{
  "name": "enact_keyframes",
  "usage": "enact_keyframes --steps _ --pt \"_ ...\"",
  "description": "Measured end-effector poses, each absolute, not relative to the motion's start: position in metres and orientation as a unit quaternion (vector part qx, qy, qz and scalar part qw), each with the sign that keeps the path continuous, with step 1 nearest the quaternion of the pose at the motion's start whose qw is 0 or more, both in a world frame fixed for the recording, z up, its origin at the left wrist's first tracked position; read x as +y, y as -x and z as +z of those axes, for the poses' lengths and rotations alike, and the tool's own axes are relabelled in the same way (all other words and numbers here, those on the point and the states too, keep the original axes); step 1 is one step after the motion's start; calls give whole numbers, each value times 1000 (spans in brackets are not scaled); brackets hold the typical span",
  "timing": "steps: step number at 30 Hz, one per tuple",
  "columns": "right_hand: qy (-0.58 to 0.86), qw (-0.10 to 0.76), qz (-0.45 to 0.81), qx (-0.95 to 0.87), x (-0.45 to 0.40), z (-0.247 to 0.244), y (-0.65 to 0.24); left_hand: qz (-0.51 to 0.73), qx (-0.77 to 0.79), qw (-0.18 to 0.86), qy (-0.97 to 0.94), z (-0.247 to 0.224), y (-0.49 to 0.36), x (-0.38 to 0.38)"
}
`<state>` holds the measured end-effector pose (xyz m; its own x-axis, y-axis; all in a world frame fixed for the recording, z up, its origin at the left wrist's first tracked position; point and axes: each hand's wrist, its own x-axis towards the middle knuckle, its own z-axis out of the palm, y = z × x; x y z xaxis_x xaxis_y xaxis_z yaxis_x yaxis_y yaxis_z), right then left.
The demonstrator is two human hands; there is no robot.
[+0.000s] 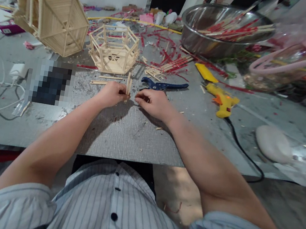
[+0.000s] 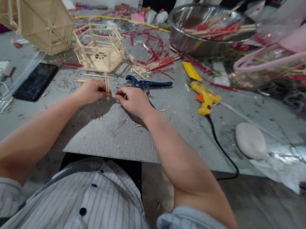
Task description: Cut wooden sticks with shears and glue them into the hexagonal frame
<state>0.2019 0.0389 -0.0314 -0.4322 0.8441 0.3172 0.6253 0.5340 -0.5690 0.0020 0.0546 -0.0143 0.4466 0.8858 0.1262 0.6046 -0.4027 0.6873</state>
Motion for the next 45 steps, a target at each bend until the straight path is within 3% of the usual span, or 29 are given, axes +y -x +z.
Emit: enact_keyframes --steps 5,12,22,33,45 --pt "431 326 206 -816 39 -33 -201 241 463 294 -800 -14 -2 53" --pt "391 467 276 -744 36 -32 -188 218 441 270 -828 -11 -9 48" --pt "370 450 371 -723 31 -26 -186 191 424 301 -832 -10 -16 41" --pt "376 451 323 -742 28 -24 -186 216 415 311 -827 -14 -19 41" --pt "384 443 341 -735 30 -27 -189 272 387 467 -747 -17 -20 41"
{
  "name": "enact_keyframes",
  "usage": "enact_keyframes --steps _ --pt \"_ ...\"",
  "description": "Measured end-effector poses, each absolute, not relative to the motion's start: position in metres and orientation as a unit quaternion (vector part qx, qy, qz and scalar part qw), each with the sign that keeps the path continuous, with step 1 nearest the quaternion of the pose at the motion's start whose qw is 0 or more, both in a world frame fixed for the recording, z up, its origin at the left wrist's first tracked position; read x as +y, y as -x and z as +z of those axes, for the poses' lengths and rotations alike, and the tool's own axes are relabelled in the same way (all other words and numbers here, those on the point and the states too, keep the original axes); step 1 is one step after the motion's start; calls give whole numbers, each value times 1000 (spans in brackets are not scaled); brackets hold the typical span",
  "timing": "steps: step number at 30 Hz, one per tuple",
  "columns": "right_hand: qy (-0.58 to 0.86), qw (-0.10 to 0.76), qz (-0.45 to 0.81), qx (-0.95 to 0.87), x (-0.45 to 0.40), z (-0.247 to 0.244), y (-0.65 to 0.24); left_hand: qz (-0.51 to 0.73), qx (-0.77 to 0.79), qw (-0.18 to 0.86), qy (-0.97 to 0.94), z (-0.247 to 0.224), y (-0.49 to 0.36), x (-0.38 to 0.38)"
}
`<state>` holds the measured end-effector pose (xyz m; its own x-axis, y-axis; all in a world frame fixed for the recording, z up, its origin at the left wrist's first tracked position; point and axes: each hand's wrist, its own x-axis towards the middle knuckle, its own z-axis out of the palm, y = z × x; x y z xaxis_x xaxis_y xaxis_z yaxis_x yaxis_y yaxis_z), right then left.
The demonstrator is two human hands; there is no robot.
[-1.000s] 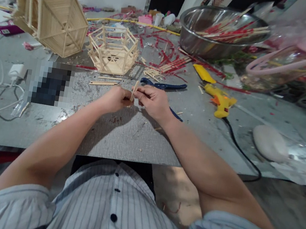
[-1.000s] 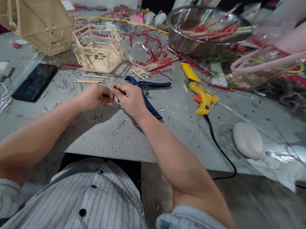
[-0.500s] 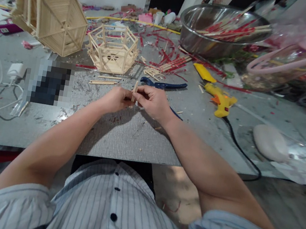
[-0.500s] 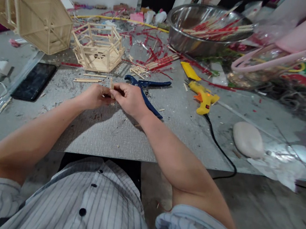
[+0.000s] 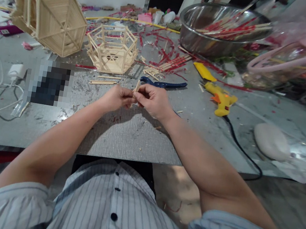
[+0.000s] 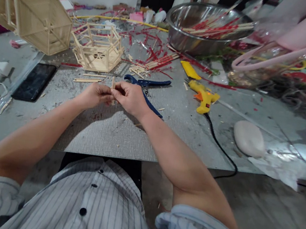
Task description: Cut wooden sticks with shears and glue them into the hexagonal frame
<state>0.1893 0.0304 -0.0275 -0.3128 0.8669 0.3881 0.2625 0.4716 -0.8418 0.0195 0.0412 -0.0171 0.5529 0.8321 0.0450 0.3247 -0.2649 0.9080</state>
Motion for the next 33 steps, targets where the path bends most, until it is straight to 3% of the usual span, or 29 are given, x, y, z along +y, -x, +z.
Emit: enact_keyframes --steps 13,20,23,28,33 --pt "366 477 440 -667 29 -25 -187 261 363 386 -807 -7 -14 42" --pt "382 514 424 -641 28 -20 -187 312 363 505 -718 -16 -22 37" --pt "392 511 412 -644 29 -22 -186 309 386 462 -736 -13 -26 33" --pt "438 455 282 -722 34 -18 -197 292 439 335 -781 -10 -22 34" --pt "633 304 56 -710 38 -1 -231 338 466 317 -754 -15 -9 48"
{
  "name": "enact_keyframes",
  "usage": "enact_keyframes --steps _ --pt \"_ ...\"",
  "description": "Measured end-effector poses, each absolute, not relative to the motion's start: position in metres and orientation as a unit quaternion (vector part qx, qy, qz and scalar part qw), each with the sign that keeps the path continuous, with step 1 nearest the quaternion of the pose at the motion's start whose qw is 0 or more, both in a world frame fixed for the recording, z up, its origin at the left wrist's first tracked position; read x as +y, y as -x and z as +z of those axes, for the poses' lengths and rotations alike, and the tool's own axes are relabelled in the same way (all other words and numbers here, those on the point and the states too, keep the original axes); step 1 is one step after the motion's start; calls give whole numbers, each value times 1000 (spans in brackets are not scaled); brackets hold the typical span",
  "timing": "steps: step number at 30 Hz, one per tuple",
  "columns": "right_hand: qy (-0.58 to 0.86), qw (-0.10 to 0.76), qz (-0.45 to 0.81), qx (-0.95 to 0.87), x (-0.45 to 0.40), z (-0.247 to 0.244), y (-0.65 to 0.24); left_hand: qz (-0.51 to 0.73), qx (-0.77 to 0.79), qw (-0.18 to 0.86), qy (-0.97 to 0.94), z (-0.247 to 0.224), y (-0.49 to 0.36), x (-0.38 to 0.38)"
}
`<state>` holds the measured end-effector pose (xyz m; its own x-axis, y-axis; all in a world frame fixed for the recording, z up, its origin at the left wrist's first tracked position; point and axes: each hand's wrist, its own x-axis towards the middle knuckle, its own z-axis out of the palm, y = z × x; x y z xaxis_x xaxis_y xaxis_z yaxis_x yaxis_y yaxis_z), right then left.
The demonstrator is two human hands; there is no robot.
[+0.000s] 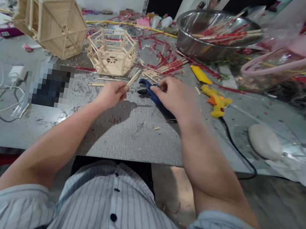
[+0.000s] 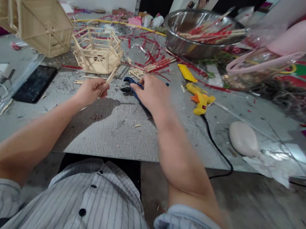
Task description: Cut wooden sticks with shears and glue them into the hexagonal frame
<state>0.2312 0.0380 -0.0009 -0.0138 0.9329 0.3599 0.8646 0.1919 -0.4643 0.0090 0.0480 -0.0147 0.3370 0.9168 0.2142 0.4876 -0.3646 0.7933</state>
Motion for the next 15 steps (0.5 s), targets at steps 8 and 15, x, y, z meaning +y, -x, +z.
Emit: enact_keyframes --steps 8,15 --pt "679 43 14 -733 47 -10 -240 368 465 348 -726 -15 -5 51" --pt "650 337 193 -653 44 8 -244 411 463 349 -704 -16 -6 50"
